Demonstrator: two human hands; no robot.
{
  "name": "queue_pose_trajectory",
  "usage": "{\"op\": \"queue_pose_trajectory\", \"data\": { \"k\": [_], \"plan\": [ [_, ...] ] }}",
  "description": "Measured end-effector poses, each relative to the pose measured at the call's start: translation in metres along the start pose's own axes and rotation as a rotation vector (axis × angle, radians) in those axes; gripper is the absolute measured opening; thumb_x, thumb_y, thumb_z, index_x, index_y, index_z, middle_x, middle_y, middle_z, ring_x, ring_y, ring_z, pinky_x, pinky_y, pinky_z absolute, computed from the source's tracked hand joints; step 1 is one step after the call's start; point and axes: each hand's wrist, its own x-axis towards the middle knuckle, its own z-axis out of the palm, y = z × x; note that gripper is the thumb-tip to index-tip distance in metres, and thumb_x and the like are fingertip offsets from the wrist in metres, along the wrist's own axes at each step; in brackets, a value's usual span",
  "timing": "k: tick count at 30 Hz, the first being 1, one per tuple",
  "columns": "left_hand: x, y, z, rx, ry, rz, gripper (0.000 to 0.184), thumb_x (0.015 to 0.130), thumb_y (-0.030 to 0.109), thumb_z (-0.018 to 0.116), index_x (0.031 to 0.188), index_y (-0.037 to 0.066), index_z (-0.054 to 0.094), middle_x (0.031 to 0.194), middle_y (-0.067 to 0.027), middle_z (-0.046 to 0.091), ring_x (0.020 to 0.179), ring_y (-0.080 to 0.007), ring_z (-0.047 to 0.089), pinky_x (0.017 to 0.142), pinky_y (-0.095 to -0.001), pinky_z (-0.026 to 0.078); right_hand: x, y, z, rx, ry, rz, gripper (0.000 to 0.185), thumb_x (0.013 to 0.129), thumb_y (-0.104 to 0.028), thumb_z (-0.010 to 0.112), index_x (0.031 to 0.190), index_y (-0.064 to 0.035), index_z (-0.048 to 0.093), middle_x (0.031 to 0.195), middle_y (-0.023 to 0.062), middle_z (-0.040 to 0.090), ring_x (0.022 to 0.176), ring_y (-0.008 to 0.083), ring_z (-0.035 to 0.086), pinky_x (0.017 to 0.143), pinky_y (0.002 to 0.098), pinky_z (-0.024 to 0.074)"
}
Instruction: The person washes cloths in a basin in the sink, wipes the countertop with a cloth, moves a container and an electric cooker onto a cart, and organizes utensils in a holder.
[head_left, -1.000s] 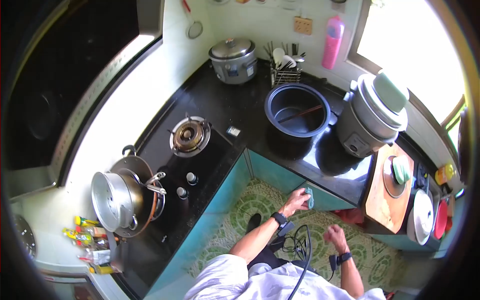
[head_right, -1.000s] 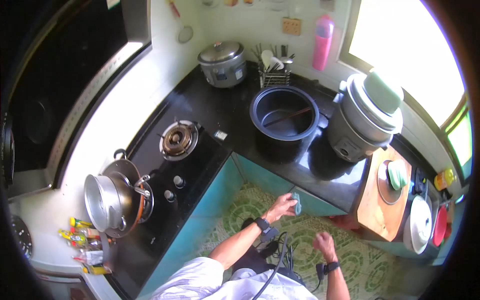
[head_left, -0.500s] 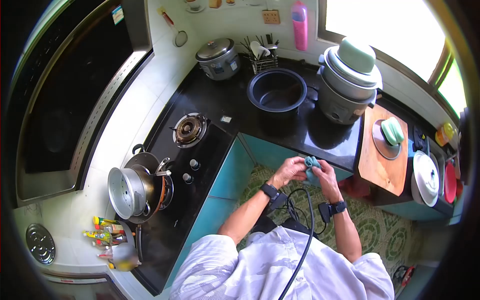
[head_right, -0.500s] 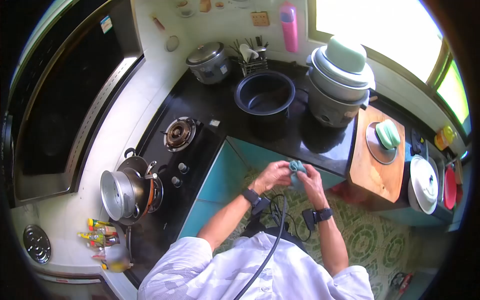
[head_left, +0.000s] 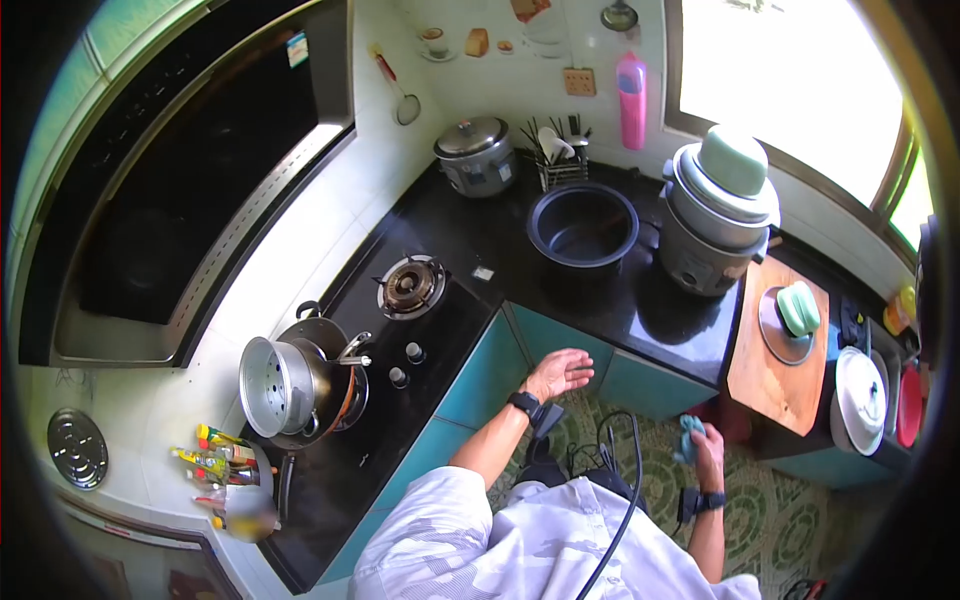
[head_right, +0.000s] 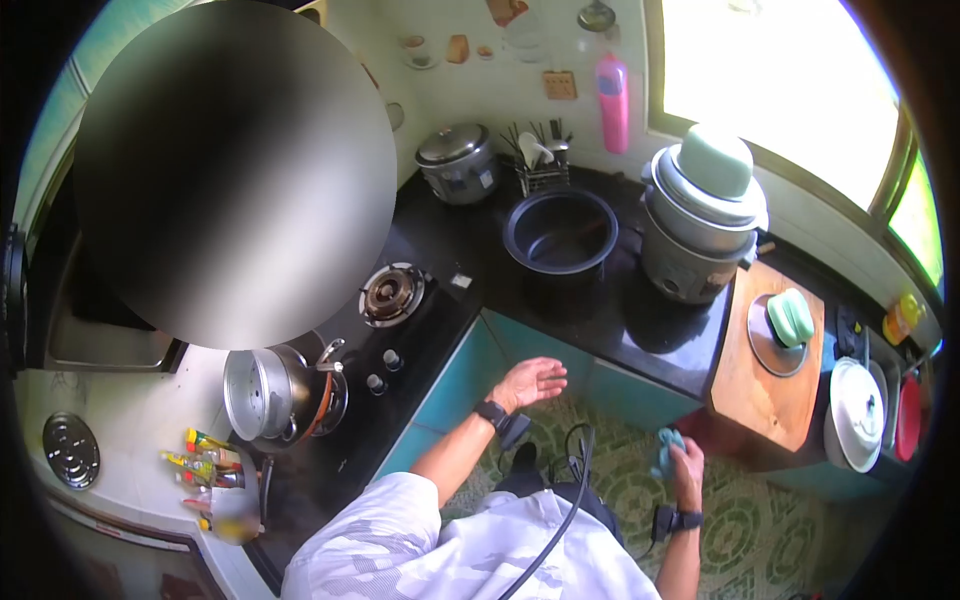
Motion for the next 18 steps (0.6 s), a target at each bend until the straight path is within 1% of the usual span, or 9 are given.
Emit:
{"op": "queue_pose_trajectory", "data": {
  "k": [1, 2, 3, 4, 6, 9, 11, 14, 18],
  "plan": [
    [0.0, -0.004, -0.009, -0.005, 0.014, -0.003, 0.02, 0.09, 0.019, 0.055, 0.104, 0.005, 0.057, 0.102, -0.0105, 0.062, 0.088, -0.0261, 0.064, 0.073, -0.0381, 0.055, -0.006, 0.016, -0.011, 0.013, 0.026, 0.006, 0.018, 0.081, -0.012, 0.053, 0.093, -0.0011, 0.061, 0.075, 0.0023, 0.058, 0.063, 0.0116, 0.056, 0.056, 0.0283, 0.0495],
    [-0.001, -0.008, -0.017, -0.008, 0.027, -0.007, 0.021, 0.089, 0.019, 0.055, 0.104, 0.005, 0.057, 0.103, -0.0106, 0.063, 0.087, -0.0261, 0.063, 0.073, -0.0382, 0.055, -0.01, 0.036, -0.023, 0.043, 0.073, 0.064, 0.02, 0.081, -0.012, 0.052, 0.094, -0.0002, 0.06, 0.075, 0.0034, 0.058, 0.063, 0.014, 0.059, 0.055, 0.029, 0.051],
    [-0.002, -0.011, -0.025, -0.022, 0.046, -0.017, 0.021, 0.089, 0.019, 0.056, 0.105, 0.005, 0.057, 0.102, -0.0105, 0.063, 0.087, -0.0258, 0.063, 0.073, -0.0381, 0.054, -0.022, 0.036, -0.025, 0.184, 0.099, 0.132, 0.021, 0.081, -0.011, 0.05, 0.096, 0.0001, 0.059, 0.076, 0.005, 0.059, 0.065, 0.0174, 0.062, 0.053, 0.0302, 0.0524],
    [-0.005, -0.014, -0.03, -0.04, 0.062, -0.027, 0.022, 0.088, 0.018, 0.058, 0.104, 0.004, 0.057, 0.101, -0.0105, 0.063, 0.087, -0.0255, 0.063, 0.073, -0.0379, 0.054, -0.021, 0.057, -0.037, 0.263, 0.077, 0.163, 0.025, 0.083, -0.009, 0.045, 0.103, 0.0009, 0.057, 0.081, 0.009, 0.06, 0.07, 0.0251, 0.065, 0.055, 0.0377, 0.0561],
    [-0.009, -0.021, -0.04, -0.089, 0.089, -0.035, 0.021, 0.086, 0.017, 0.06, 0.103, 0.004, 0.058, 0.1, -0.0103, 0.064, 0.086, -0.0253, 0.063, 0.074, -0.0378, 0.054, -0.023, 0.077, -0.047, 0.431, 0.176, 0.3, 0.027, 0.084, -0.007, 0.043, 0.107, -0.0017, 0.057, 0.083, 0.0096, 0.06, 0.069, 0.0266, 0.065, 0.053, 0.0384, 0.0558],
    [-0.011, -0.031, -0.048, -0.145, 0.131, -0.054, 0.022, 0.084, 0.015, 0.063, 0.102, 0.003, 0.058, 0.099, -0.0103, 0.064, 0.087, -0.0249, 0.063, 0.075, -0.0378, 0.054, -0.023, 0.106, -0.06, 0.539, 0.217, 0.355, 0.029, 0.085, -0.006, 0.041, 0.109, -0.0038, 0.057, 0.084, 0.0101, 0.06, 0.068, 0.0276, 0.065, 0.052, 0.039, 0.0554],
    [-0.009, -0.036, -0.052, -0.156, 0.135, -0.056, 0.022, 0.083, 0.016, 0.064, 0.1, 0.002, 0.059, 0.099, -0.0104, 0.064, 0.088, -0.0252, 0.063, 0.076, -0.038, 0.054, -0.022, 0.114, -0.062, 0.534, 0.208, 0.348, 0.028, 0.085, -0.006, 0.041, 0.109, -0.0041, 0.057, 0.085, 0.01, 0.06, 0.068, 0.0276, 0.065, 0.052, 0.039, 0.0554],
    [-0.006, -0.038, -0.047, -0.138, 0.117, -0.078, 0.022, 0.082, 0.016, 0.064, 0.1, 0.003, 0.059, 0.099, -0.0101, 0.064, 0.088, -0.0252, 0.062, 0.077, -0.0382, 0.053, -0.027, 0.098, -0.057, 0.538, 0.187, 0.345, 0.028, 0.085, -0.006, 0.041, 0.108, -0.0034, 0.056, 0.084, 0.0109, 0.061, 0.067, 0.0284, 0.065, 0.052, 0.0397, 0.0554],
    [0.002, -0.032, -0.029, -0.089, 0.066, -0.11, 0.02, 0.083, 0.017, 0.064, 0.099, 0.005, 0.06, 0.097, -0.0093, 0.064, 0.087, -0.0249, 0.062, 0.077, -0.0378, 0.053, -0.024, 0.094, -0.051, 0.457, 0.231, 0.309, 0.027, 0.083, -0.005, 0.042, 0.105, -0.0014, 0.057, 0.08, 0.0107, 0.06, 0.065, 0.0267, 0.064, 0.052, 0.0382, 0.0556]
  ]
}}
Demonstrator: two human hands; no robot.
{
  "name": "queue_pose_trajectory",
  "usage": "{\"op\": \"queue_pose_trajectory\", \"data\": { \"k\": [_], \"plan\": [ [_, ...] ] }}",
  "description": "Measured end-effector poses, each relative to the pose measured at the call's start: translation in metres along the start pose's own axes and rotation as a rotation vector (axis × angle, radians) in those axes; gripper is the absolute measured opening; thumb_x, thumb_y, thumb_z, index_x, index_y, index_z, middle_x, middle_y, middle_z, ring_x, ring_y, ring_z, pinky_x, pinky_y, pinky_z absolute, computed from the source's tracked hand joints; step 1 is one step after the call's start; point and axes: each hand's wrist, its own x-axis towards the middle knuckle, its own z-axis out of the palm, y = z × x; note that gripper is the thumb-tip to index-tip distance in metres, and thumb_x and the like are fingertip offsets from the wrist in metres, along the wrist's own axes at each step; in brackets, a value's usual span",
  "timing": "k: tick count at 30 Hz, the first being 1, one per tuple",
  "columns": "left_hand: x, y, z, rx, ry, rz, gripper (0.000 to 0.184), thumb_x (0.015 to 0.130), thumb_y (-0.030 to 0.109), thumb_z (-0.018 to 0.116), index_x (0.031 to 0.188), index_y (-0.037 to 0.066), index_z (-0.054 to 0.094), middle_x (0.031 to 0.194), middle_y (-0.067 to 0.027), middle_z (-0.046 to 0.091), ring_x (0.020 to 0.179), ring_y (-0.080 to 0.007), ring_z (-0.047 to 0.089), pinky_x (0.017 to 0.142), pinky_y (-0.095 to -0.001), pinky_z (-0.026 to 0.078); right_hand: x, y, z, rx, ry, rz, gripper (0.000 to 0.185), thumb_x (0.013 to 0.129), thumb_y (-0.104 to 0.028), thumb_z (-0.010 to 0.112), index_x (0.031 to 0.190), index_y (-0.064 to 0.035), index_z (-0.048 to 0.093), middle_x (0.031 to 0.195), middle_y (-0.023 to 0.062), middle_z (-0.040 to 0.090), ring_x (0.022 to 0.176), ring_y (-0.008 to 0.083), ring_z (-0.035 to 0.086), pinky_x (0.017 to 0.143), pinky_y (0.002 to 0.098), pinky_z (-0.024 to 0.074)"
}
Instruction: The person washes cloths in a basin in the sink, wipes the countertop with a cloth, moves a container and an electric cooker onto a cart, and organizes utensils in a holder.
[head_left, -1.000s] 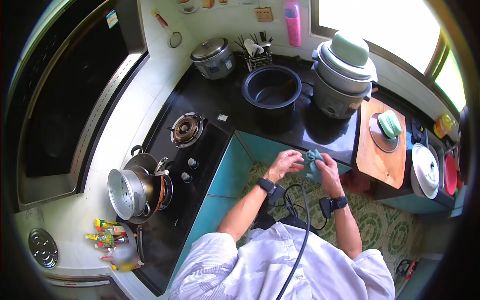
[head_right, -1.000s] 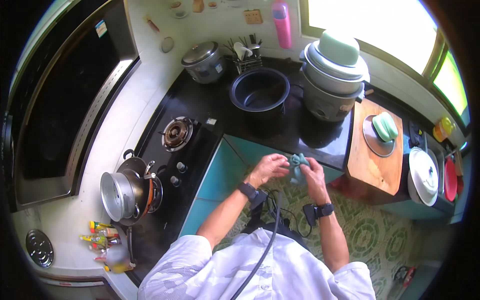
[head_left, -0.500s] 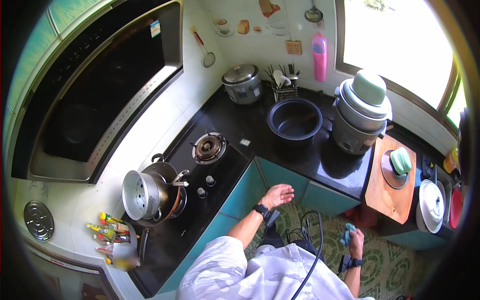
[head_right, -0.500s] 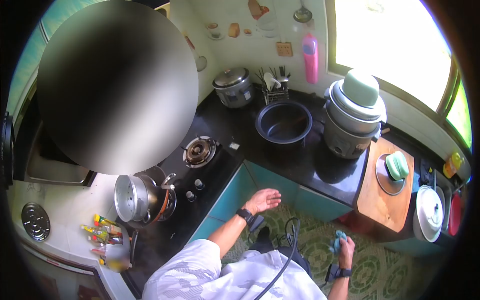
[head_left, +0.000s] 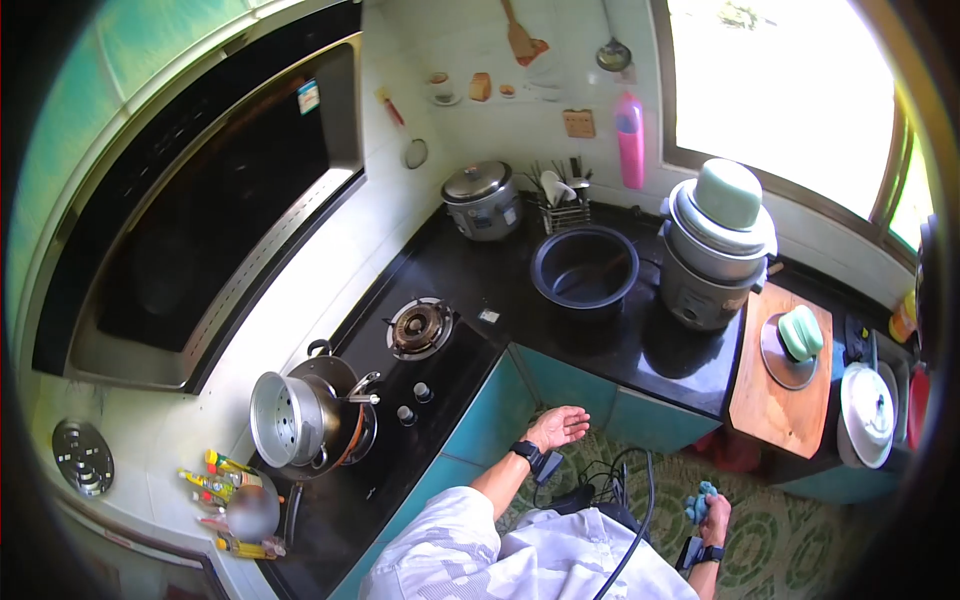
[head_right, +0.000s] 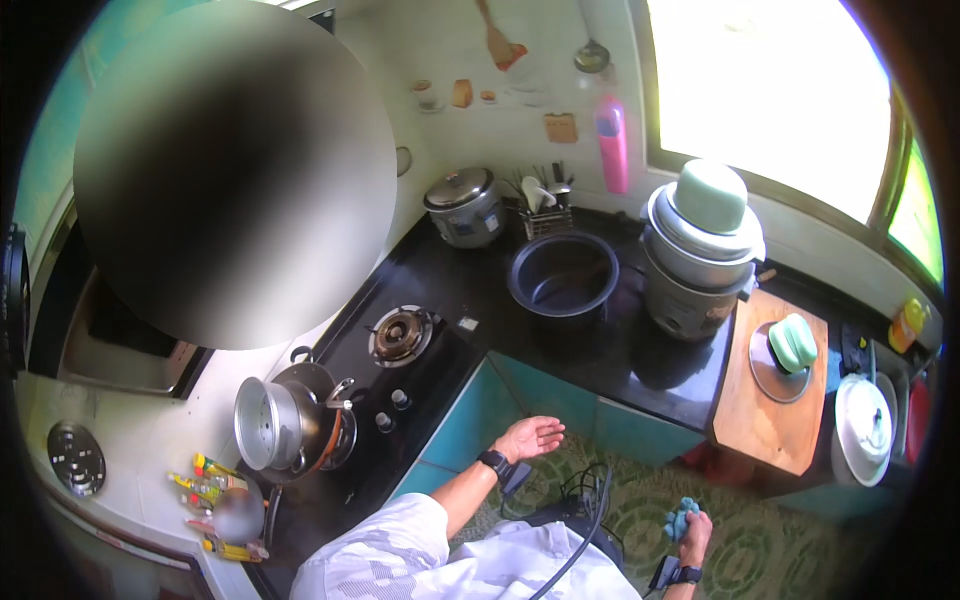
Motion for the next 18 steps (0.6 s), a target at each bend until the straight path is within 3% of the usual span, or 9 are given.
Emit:
{"op": "queue_pose_trajectory", "data": {
  "k": [4, 9, 14, 18],
  "plan": [
    [0.022, 0.007, 0.022, 0.096, -0.095, -0.104, 0.019, 0.085, 0.02, 0.061, 0.099, 0.007, 0.059, 0.098, -0.0097, 0.064, 0.087, -0.025, 0.062, 0.077, -0.0385, 0.053, -0.011, 0.002, 0.002, -0.022, 0.044, -0.121, 0.022, 0.084, -0.006, 0.046, 0.101, 0.0006, 0.059, 0.074, 0.0072, 0.058, 0.062, 0.0207, 0.062, 0.051, 0.0356, 0.0554],
    [0.04, 0.003, 0.071, 0.277, -0.26, -0.13, 0.021, 0.091, 0.02, 0.056, 0.106, 0.005, 0.057, 0.107, -0.0131, 0.062, 0.095, -0.0268, 0.062, 0.081, -0.0398, 0.052, -0.04, -0.005, 0.002, -0.116, 0.197, -0.117, 0.017, 0.084, -0.005, 0.05, 0.097, 0.0008, 0.059, 0.075, 0.0059, 0.059, 0.061, 0.0182, 0.061, 0.052, 0.033, 0.0551],
    [0.047, -0.014, 0.153, 0.53, -0.469, -0.178, 0.02, 0.093, 0.019, 0.052, 0.104, 0.004, 0.059, 0.104, -0.0131, 0.064, 0.095, -0.0245, 0.063, 0.084, -0.0379, 0.051, -0.081, 0.008, -0.034, -0.176, 0.367, -0.238, 0.017, 0.084, -0.009, 0.055, 0.098, 0.0002, 0.059, 0.076, 0.0059, 0.061, 0.061, 0.0149, 0.06, 0.051, 0.03, 0.0535],
    [0.076, -0.054, 0.233, 0.627, -0.623, -0.3, 0.022, 0.094, 0.02, 0.051, 0.102, 0.001, 0.059, 0.102, -0.0148, 0.065, 0.094, -0.0255, 0.064, 0.084, -0.0376, 0.052, -0.108, 0.019, -0.074, -0.06, 0.52, -0.198, 0.02, 0.084, -0.013, 0.057, 0.099, -0.001, 0.06, 0.075, 0.005, 0.061, 0.06, 0.0124, 0.059, 0.052, 0.0273, 0.0499]
  ]
}}
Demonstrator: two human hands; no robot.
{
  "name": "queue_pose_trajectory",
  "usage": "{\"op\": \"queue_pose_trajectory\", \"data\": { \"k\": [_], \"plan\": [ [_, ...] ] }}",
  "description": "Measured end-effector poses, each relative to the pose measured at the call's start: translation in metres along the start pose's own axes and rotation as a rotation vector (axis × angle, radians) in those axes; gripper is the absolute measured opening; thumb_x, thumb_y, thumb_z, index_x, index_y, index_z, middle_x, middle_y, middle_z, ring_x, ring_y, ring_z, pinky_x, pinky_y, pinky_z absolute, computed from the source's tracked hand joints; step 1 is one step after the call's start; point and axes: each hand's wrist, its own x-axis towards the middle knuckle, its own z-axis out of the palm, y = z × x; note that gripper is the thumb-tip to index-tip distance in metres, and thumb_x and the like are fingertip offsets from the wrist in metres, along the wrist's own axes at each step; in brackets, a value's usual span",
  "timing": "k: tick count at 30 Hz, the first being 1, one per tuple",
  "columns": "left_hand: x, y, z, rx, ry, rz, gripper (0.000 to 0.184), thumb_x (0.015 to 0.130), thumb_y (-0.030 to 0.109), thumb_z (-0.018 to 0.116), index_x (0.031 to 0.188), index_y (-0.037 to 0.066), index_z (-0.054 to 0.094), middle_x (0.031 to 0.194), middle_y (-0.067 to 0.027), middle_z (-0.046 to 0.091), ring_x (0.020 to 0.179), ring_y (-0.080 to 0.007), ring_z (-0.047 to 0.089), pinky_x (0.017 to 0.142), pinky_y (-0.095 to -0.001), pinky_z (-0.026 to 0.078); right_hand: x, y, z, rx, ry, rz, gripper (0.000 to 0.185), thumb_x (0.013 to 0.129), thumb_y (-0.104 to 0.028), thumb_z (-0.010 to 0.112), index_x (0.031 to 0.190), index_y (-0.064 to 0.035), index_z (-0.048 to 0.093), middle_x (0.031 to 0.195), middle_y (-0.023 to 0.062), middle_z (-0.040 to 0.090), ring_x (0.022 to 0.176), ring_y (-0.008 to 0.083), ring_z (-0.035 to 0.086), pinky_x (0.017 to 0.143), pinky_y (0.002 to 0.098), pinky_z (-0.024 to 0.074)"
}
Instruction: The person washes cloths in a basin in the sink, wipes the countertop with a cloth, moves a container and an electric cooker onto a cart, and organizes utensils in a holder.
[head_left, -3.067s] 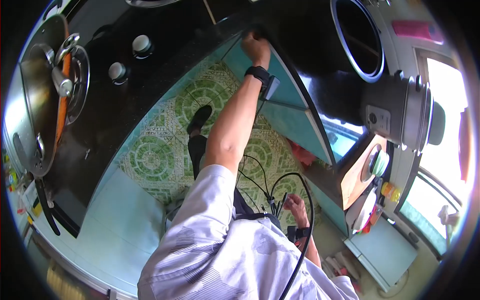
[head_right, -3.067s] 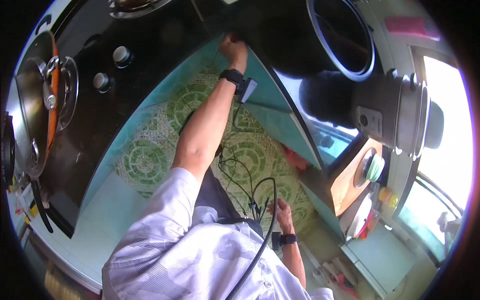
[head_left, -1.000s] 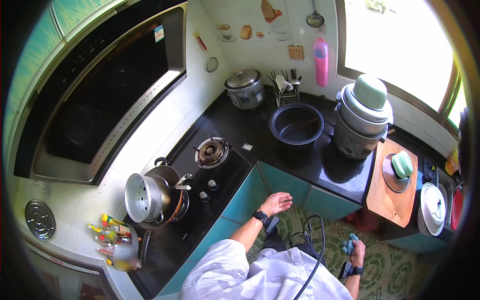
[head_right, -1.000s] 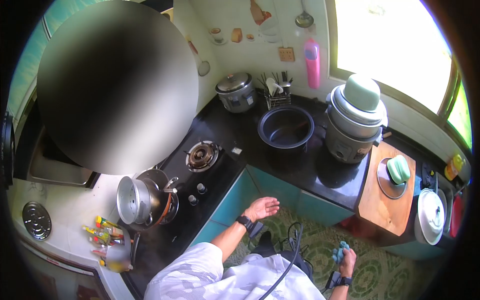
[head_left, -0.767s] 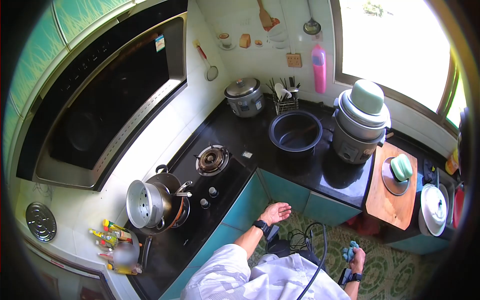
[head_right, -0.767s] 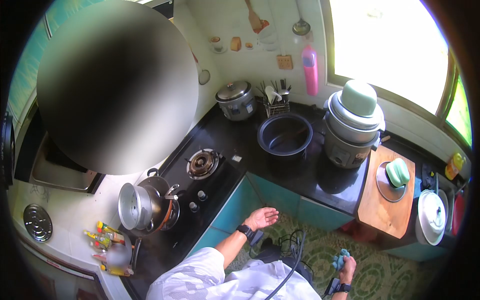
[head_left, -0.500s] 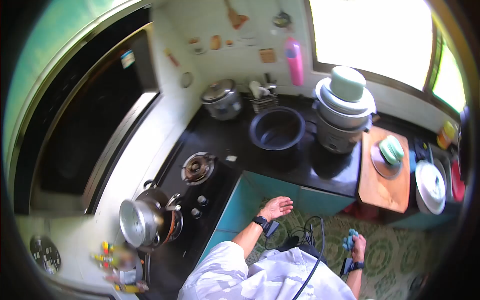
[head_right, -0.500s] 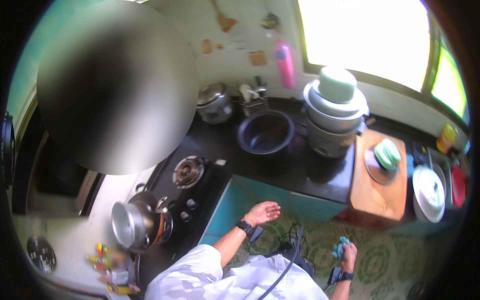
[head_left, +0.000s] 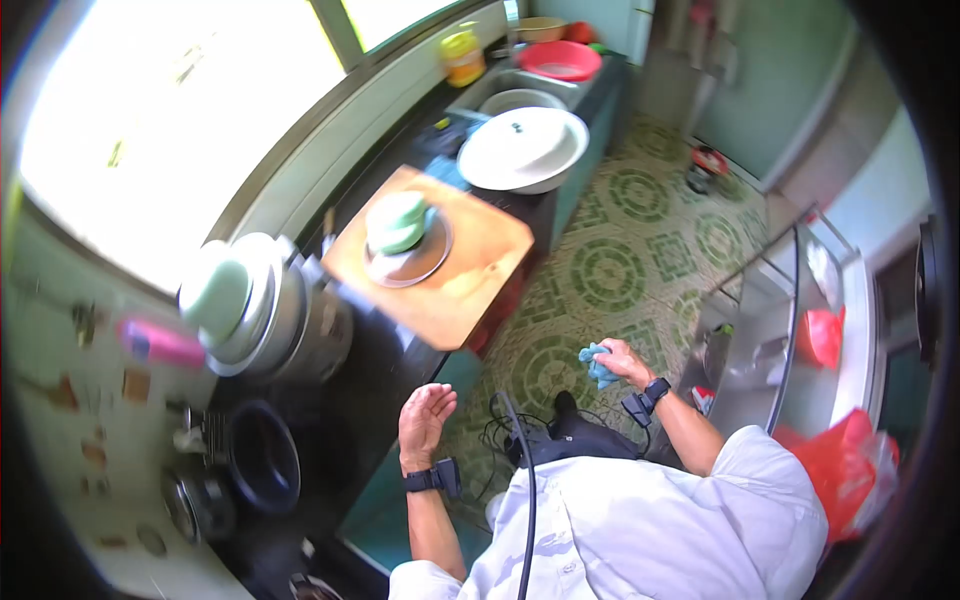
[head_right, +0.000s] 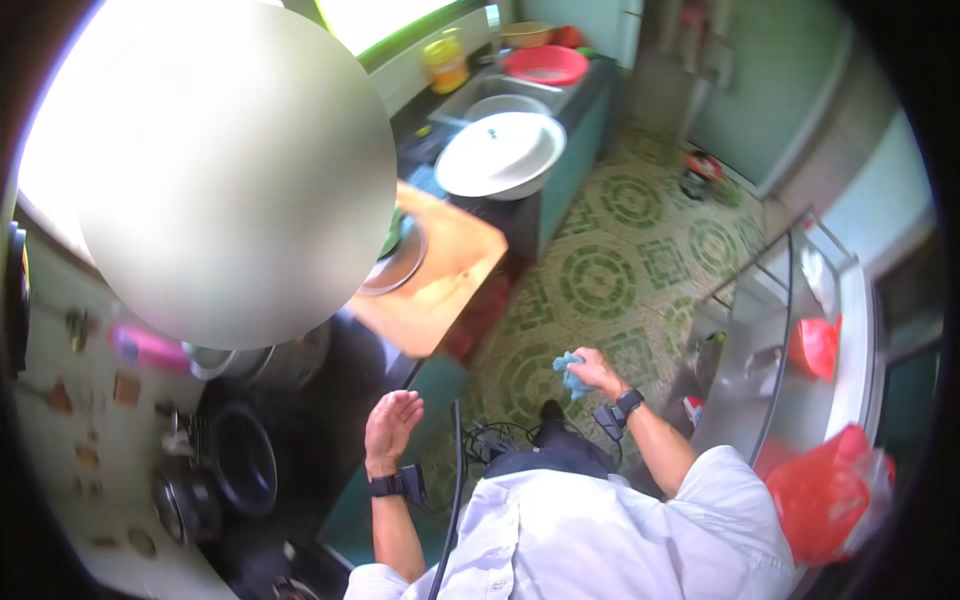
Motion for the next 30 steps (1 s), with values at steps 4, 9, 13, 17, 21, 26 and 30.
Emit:
{"op": "queue_pose_trajectory", "data": {
  "k": [4, 9, 13, 17, 21, 26, 30],
  "plan": [
    [0.048, 0.009, 0.069, 0.091, -0.137, -0.007, 0.022, 0.093, 0.018, 0.051, 0.101, 0.0, 0.058, 0.103, -0.0176, 0.064, 0.093, -0.0267, 0.064, 0.084, -0.0379, 0.052, -0.016, -0.019, -0.046, 0.118, 0.057, 0.038, 0.021, 0.085, -0.016, 0.056, 0.098, 0.0004, 0.061, 0.076, 0.0068, 0.063, 0.06, 0.0129, 0.06, 0.051, 0.0288, 0.0515],
    [0.126, -0.004, 0.155, 0.136, -0.259, -0.059, 0.02, 0.094, 0.017, 0.051, 0.101, -0.001, 0.058, 0.104, -0.0172, 0.063, 0.093, -0.0266, 0.063, 0.084, -0.0372, 0.052, 0.035, -0.004, -0.122, 0.211, 0.127, 0.0, 0.019, 0.084, -0.013, 0.056, 0.096, 0.0009, 0.061, 0.078, 0.0082, 0.064, 0.063, 0.0146, 0.062, 0.05, 0.0295, 0.0517],
    [0.193, -0.019, 0.244, 0.165, -0.294, -0.091, 0.021, 0.094, 0.019, 0.05, 0.103, 0.0, 0.057, 0.104, -0.0159, 0.063, 0.094, -0.0259, 0.063, 0.084, -0.0367, 0.052, 0.096, 0.016, -0.196, -0.021, 0.252, -0.164, 0.016, 0.085, -0.007, 0.053, 0.097, 0.0017, 0.06, 0.08, 0.0096, 0.064, 0.063, 0.0165, 0.063, 0.052, 0.0314, 0.0538],
    [0.257, -0.032, 0.336, 0.103, -0.366, -0.102, 0.023, 0.095, 0.021, 0.049, 0.104, 0.001, 0.055, 0.106, -0.0145, 0.062, 0.094, -0.0252, 0.062, 0.084, -0.0364, 0.051, 0.145, 0.009, -0.283, 0.04, 0.261, -0.068, 0.021, 0.085, -0.008, 0.055, 0.104, 0.0012, 0.057, 0.082, 0.0077, 0.064, 0.071, 0.0145, 0.063, 0.058, 0.03, 0.0523],
    [0.319, -0.046, 0.399, -0.022, -0.398, -0.138, 0.03, 0.096, 0.028, 0.045, 0.106, 0.001, 0.054, 0.11, -0.0155, 0.06, 0.1, -0.0279, 0.059, 0.089, -0.0392, 0.048, 0.15, -0.055, -0.34, -0.007, 0.407, -0.123, 0.021, 0.086, -0.007, 0.055, 0.105, 0.0016, 0.056, 0.088, 0.0077, 0.063, 0.073, 0.0139, 0.062, 0.059, 0.0298, 0.0524],
    [0.397, -0.048, 0.472, -0.216, -0.426, -0.166, 0.045, 0.097, 0.038, 0.039, 0.115, -0.002, 0.05, 0.123, -0.0196, 0.052, 0.111, -0.0323, 0.053, 0.096, -0.0437, 0.044, 0.207, -0.079, -0.408, 0.212, 0.339, -0.13, 0.022, 0.087, -0.009, 0.056, 0.107, 0.0007, 0.055, 0.086, 0.006, 0.063, 0.071, 0.0136, 0.062, 0.059, 0.029, 0.0519],
    [0.471, -0.047, 0.512, -0.626, -0.477, -0.258, 0.068, 0.096, 0.052, 0.022, 0.131, -0.005, 0.037, 0.136, -0.0233, 0.04, 0.127, -0.0368, 0.038, 0.104, -0.0486, 0.035, 0.251, -0.136, -0.443, 0.226, 0.313, -0.084, 0.024, 0.085, -0.01, 0.058, 0.107, 0.0008, 0.056, 0.09, 0.0057, 0.063, 0.078, 0.0123, 0.061, 0.066, 0.0278, 0.0495]
  ]
}}
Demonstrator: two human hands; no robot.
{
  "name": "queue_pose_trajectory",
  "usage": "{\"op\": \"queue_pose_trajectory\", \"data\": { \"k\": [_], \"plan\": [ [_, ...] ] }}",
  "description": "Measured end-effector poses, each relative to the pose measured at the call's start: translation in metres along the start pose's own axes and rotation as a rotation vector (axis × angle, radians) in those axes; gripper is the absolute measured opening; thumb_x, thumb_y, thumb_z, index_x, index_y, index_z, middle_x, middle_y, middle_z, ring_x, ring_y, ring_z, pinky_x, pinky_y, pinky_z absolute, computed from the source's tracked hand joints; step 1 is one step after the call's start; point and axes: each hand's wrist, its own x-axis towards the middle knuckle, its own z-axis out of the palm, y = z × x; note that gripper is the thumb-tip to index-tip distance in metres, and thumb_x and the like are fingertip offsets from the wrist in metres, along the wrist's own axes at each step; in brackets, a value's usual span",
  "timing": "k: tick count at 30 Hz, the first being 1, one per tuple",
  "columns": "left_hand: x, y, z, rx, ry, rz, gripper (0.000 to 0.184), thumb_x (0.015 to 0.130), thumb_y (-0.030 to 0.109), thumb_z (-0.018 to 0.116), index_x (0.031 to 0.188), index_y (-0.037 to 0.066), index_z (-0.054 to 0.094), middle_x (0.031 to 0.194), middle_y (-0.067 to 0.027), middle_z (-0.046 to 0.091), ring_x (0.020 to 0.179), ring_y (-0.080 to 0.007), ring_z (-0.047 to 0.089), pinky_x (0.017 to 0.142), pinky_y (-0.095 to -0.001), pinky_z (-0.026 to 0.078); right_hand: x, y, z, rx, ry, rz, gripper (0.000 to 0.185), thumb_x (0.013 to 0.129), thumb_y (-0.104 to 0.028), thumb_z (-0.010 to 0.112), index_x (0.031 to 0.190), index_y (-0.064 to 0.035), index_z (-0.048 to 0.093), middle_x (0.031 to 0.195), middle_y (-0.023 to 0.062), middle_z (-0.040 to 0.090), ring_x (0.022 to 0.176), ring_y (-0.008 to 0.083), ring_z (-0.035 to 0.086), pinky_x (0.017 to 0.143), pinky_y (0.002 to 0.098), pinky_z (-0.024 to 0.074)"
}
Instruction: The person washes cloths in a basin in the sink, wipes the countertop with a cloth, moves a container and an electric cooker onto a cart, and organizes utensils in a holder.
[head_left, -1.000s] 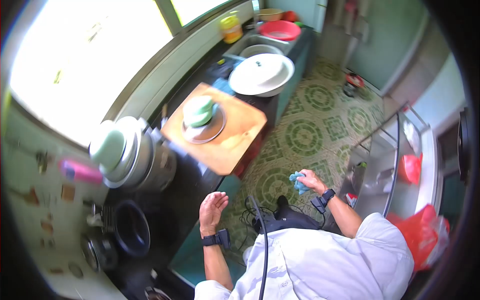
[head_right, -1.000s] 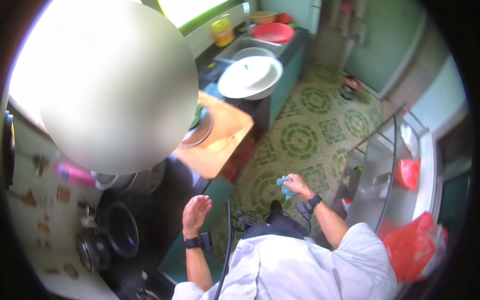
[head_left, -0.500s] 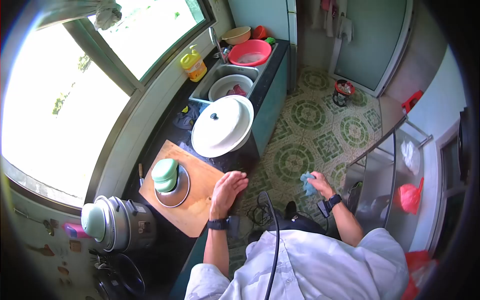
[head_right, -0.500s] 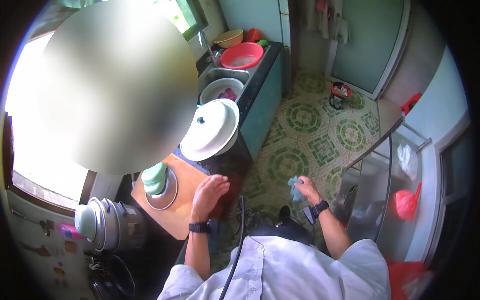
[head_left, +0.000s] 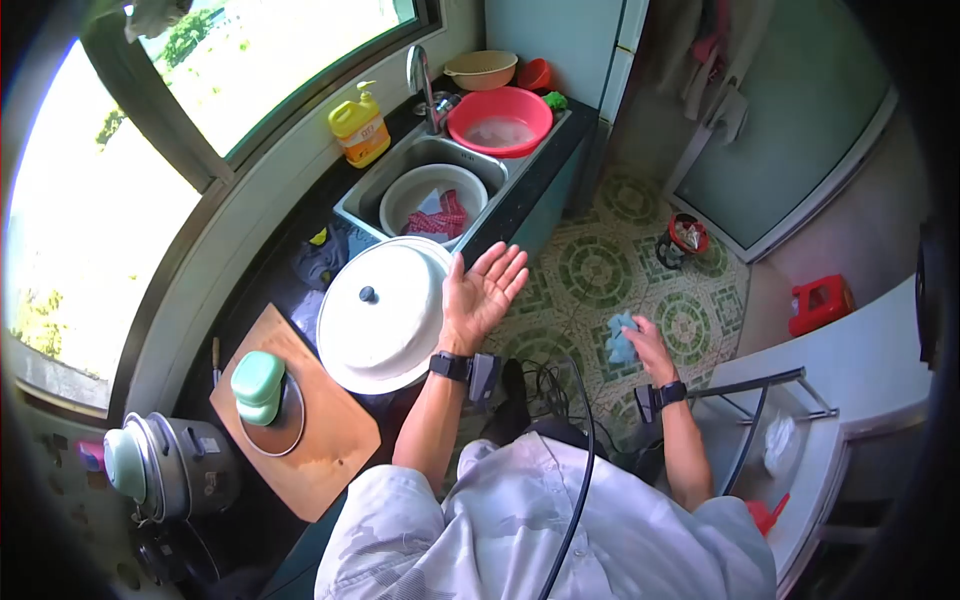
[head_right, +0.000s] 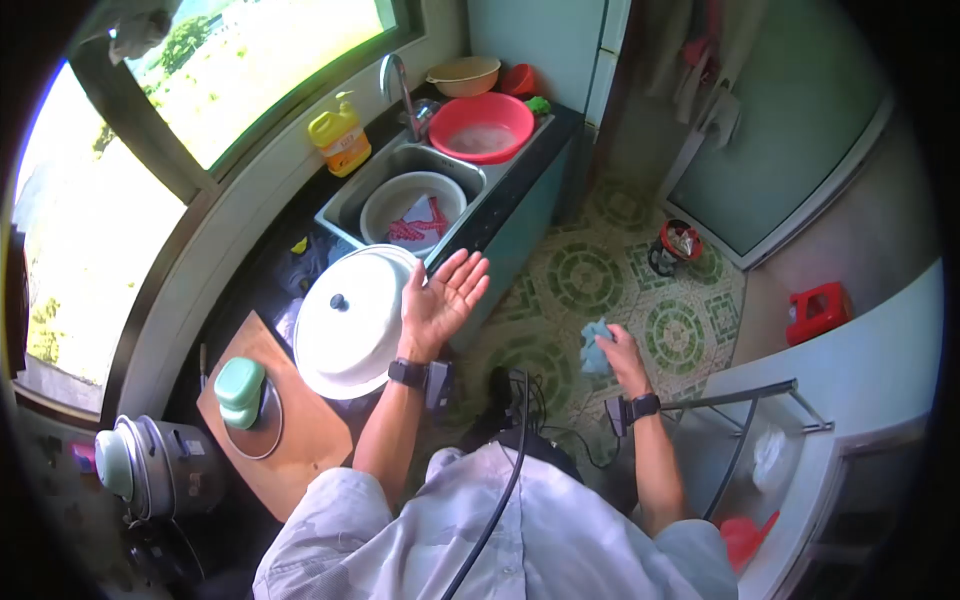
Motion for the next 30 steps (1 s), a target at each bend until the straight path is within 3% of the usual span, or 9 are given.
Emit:
{"op": "queue_pose_trajectory", "data": {
  "k": [13, 18, 20, 22, 23, 25, 27, 28, 30],
  "plan": [
    [0.185, 0.054, 0.005, -0.039, 0.11, 0.053, 0.067, 0.096, 0.051, 0.023, 0.132, -0.003, 0.038, 0.14, -0.0199, 0.035, 0.129, -0.0351, 0.036, 0.104, -0.049, 0.033, 0.23, -0.168, 0.026, 0.031, -0.174, -0.219, 0.025, 0.086, -0.011, 0.059, 0.108, 0.0013, 0.055, 0.096, 0.0045, 0.061, 0.085, 0.0096, 0.057, 0.074, 0.0268, 0.0478],
    [0.214, 0.086, -0.01, -0.074, 0.142, 0.164, 0.063, 0.097, 0.048, 0.024, 0.134, -0.003, 0.035, 0.144, -0.0195, 0.03, 0.131, -0.0347, 0.032, 0.106, -0.0485, 0.031, 0.334, -0.252, 0.08, -0.002, -0.335, -0.288, 0.026, 0.086, -0.012, 0.059, 0.108, 0.0022, 0.055, 0.094, 0.0079, 0.062, 0.077, 0.0128, 0.06, 0.063, 0.0268, 0.0511],
    [0.22, 0.101, -0.02, -0.076, 0.181, 0.236, 0.061, 0.098, 0.045, 0.024, 0.133, -0.003, 0.036, 0.144, -0.0194, 0.03, 0.131, -0.0351, 0.032, 0.106, -0.049, 0.03, 0.398, -0.263, 0.098, -0.113, -0.323, -0.334, 0.03, 0.085, -0.014, 0.06, 0.109, 0.0032, 0.054, 0.096, 0.0107, 0.063, 0.084, 0.0199, 0.062, 0.072, 0.0307, 0.0498],
    [0.225, 0.114, -0.034, -0.096, 0.312, 0.339, 0.056, 0.098, 0.043, 0.025, 0.129, -0.002, 0.041, 0.139, -0.0202, 0.036, 0.129, -0.035, 0.035, 0.106, -0.0484, 0.03, 0.425, -0.284, 0.125, -0.781, -0.066, -0.71, 0.034, 0.083, -0.018, 0.06, 0.11, 0.0022, 0.054, 0.096, 0.015, 0.063, 0.087, 0.0275, 0.061, 0.077, 0.0362, 0.0478],
    [0.226, 0.121, -0.041, -0.091, 0.374, 0.387, 0.054, 0.098, 0.042, 0.025, 0.128, -0.001, 0.042, 0.14, -0.0195, 0.036, 0.129, -0.0345, 0.035, 0.107, -0.0483, 0.029, 0.448, -0.283, 0.139, -0.787, -0.117, -0.717, 0.034, 0.083, -0.018, 0.06, 0.11, 0.0022, 0.054, 0.096, 0.015, 0.063, 0.087, 0.0275, 0.061, 0.077, 0.0362, 0.0478],
    [0.23, 0.134, -0.061, -0.095, 0.462, 0.508, 0.055, 0.098, 0.042, 0.024, 0.131, 0.001, 0.039, 0.143, -0.0178, 0.032, 0.131, -0.0338, 0.033, 0.107, -0.0482, 0.029, 0.488, -0.28, 0.171, -0.894, -0.142, -1.178, 0.039, 0.082, -0.023, 0.06, 0.113, -0.0001, 0.054, 0.101, 0.0201, 0.061, 0.093, 0.0326, 0.06, 0.08, 0.0397, 0.0465],
    [0.242, 0.144, -0.078, -0.112, 0.532, 0.619, 0.056, 0.098, 0.043, 0.024, 0.133, 0.002, 0.037, 0.144, -0.017, 0.03, 0.131, -0.0336, 0.032, 0.107, -0.0479, 0.029, 0.492, -0.273, 0.215, -0.847, -0.582, -0.611, 0.038, 0.084, -0.024, 0.057, 0.115, -0.0019, 0.055, 0.094, 0.021, 0.062, 0.09, 0.0282, 0.062, 0.078, 0.0374, 0.0482],
    [0.243, 0.142, -0.088, -0.146, 0.589, 0.645, 0.056, 0.098, 0.043, 0.024, 0.134, 0.003, 0.036, 0.145, -0.0172, 0.028, 0.132, -0.0334, 0.03, 0.107, -0.0481, 0.028, 0.492, -0.259, 0.239, -0.773, -0.799, -0.631, 0.04, 0.089, -0.026, 0.055, 0.12, -0.0008, 0.051, 0.095, 0.0097, 0.062, 0.084, 0.02, 0.061, 0.071, 0.0313, 0.0498],
    [0.249, 0.144, -0.11, -0.217, 0.669, 0.695, 0.056, 0.097, 0.044, 0.024, 0.138, 0.005, 0.032, 0.147, -0.0169, 0.023, 0.134, -0.033, 0.026, 0.108, -0.0485, 0.024, 0.498, -0.225, 0.278, -0.786, -1.116, -0.164, 0.044, 0.09, -0.031, 0.054, 0.125, -0.0037, 0.049, 0.102, 0.0076, 0.058, 0.085, 0.015, 0.058, 0.069, 0.0286, 0.051]
  ]
}}
